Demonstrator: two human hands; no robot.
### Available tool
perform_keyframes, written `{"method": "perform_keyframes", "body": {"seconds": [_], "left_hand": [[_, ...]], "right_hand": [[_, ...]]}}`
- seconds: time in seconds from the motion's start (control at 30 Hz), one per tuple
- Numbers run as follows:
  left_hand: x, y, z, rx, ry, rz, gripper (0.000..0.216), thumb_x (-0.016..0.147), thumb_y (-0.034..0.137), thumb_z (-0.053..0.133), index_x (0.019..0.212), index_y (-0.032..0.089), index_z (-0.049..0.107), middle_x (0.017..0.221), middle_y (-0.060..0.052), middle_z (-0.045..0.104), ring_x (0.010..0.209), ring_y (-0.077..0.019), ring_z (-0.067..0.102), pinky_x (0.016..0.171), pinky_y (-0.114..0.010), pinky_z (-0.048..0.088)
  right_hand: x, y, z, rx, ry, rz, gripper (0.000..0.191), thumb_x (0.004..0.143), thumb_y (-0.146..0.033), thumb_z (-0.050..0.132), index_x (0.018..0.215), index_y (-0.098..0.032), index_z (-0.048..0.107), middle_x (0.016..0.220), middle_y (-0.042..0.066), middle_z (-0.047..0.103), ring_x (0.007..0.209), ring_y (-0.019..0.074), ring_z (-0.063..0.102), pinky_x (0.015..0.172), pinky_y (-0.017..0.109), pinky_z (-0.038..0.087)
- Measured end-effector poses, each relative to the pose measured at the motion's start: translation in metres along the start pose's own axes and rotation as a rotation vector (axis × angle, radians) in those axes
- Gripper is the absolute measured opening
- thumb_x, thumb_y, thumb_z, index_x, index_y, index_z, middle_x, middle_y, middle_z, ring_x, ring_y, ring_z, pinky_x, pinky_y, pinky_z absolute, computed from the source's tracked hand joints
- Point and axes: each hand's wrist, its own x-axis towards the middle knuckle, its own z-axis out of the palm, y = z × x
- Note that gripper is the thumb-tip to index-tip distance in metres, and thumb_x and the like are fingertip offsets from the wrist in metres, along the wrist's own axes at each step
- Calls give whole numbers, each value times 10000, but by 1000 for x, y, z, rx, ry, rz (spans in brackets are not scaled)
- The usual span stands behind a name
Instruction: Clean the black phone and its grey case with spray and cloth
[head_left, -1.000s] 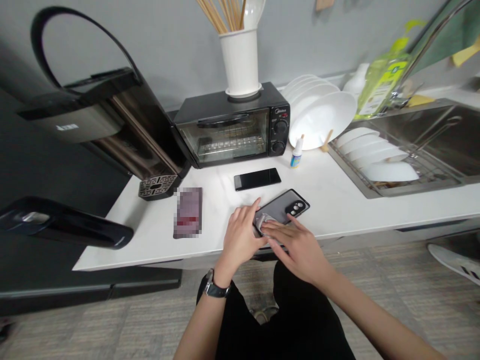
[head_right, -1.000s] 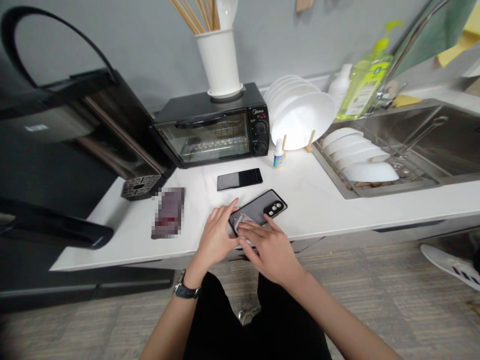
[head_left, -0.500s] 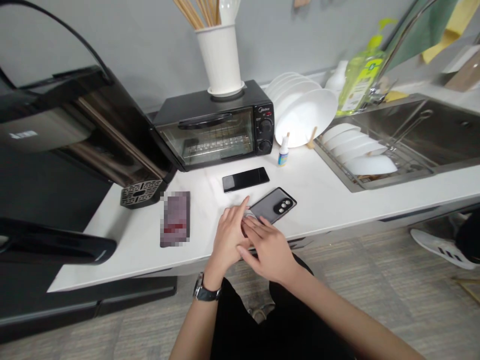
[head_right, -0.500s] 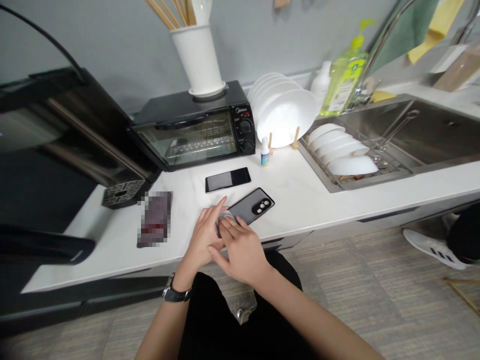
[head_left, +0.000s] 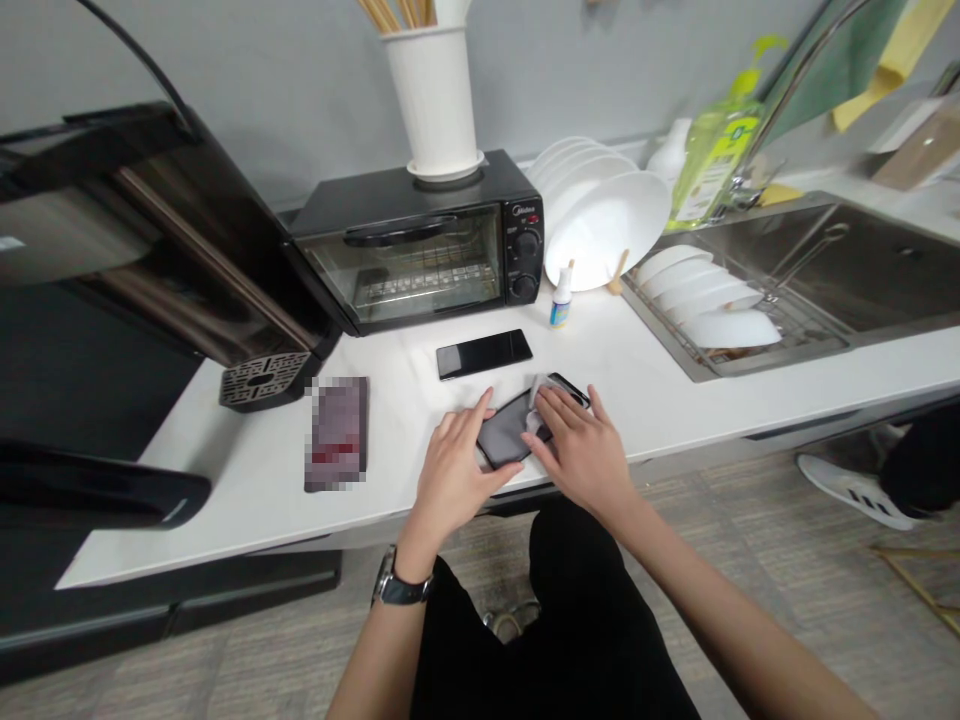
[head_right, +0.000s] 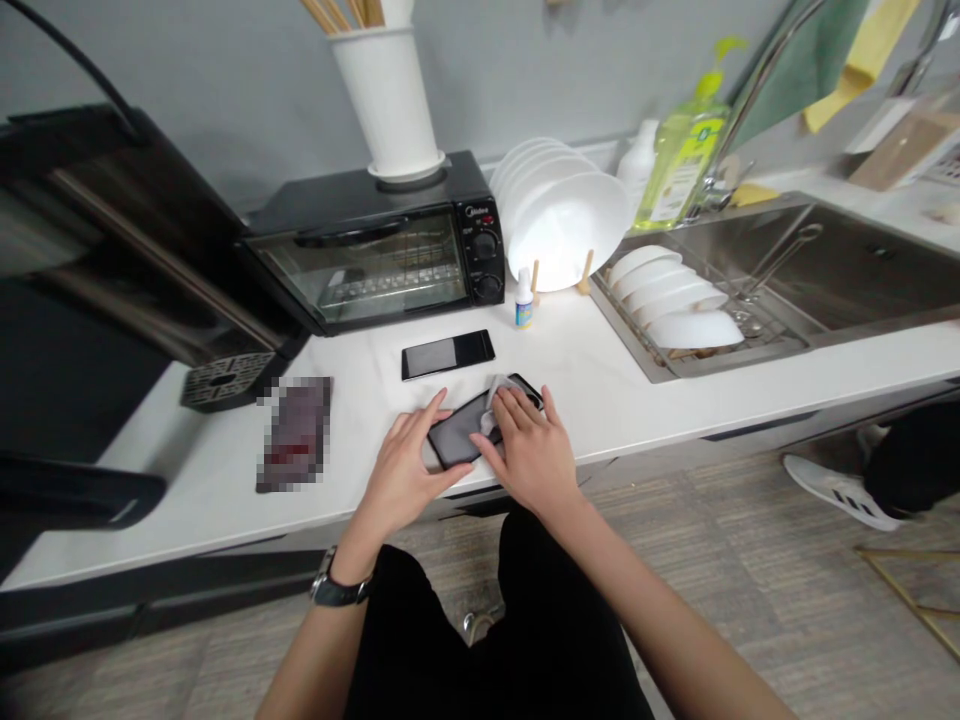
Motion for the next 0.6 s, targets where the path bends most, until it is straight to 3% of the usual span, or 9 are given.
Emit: {"method": "perform_keyframes", "body": {"seconds": [0.1, 0.2, 0.33, 0.47, 0.53, 0.6], "left_hand": [[-1, -3, -2, -16, -5, 6, 936, 866, 259, 746, 1651, 297, 237, 1403, -72, 641, 1213, -286, 556, 1087, -468, 445], [-3, -6, -3, -31, -23, 28, 950, 862, 184, 701, 1661, 294, 200, 1413, -76, 637, 1223, -279, 563, 1073, -458, 454], [-5, -5, -3, -3, -17, 5, 1045, 836, 309, 805, 1666, 299, 170, 1421, -76, 641, 1242, -293, 560, 1090, -473, 440], [-4, -1, -2, 0, -24, 7, 1078, 822, 381, 846, 1662, 329, 172, 1437, -55, 636, 1253, -288, 557, 1120, -476, 420], [-3, 0, -1, -10, -32, 15, 1082, 814, 375, 856, 1659, 335, 181, 1435, -46, 637, 1254, -281, 556, 1130, -469, 417], [-2, 0, 0, -18, -29, 19, 1077, 812, 363, 854, 1658, 335, 188, 1428, -46, 638, 1247, -280, 556, 1128, -465, 426]], "right_hand": [[1, -40, 6, 149, -51, -46, 512, 1075, -444, 458, 1381, -69, 626, 1437, 208, 644, 1369, 318, 597, 1230, 539, 348], [-7, -55, -1, 308, -140, -143, 430, 1078, -404, 468, 1371, -143, 642, 1416, 131, 678, 1325, 251, 639, 1222, 493, 382], [-20, -18, -20, 260, -156, -161, 340, 1095, -355, 463, 1334, -234, 672, 1375, 68, 712, 1278, 224, 675, 1264, 528, 295], [-21, 31, -28, 46, -63, -106, 389, 1094, -385, 472, 1416, -222, 616, 1431, 99, 671, 1282, 271, 672, 1284, 617, 169], [-16, 35, -23, -19, -31, -52, 451, 1084, -430, 484, 1449, -186, 586, 1456, 130, 648, 1314, 311, 646, 1272, 662, 149], [-8, 21, -14, -20, -20, 0, 508, 1075, -463, 481, 1438, -124, 587, 1465, 176, 631, 1363, 341, 601, 1260, 658, 204]]}}
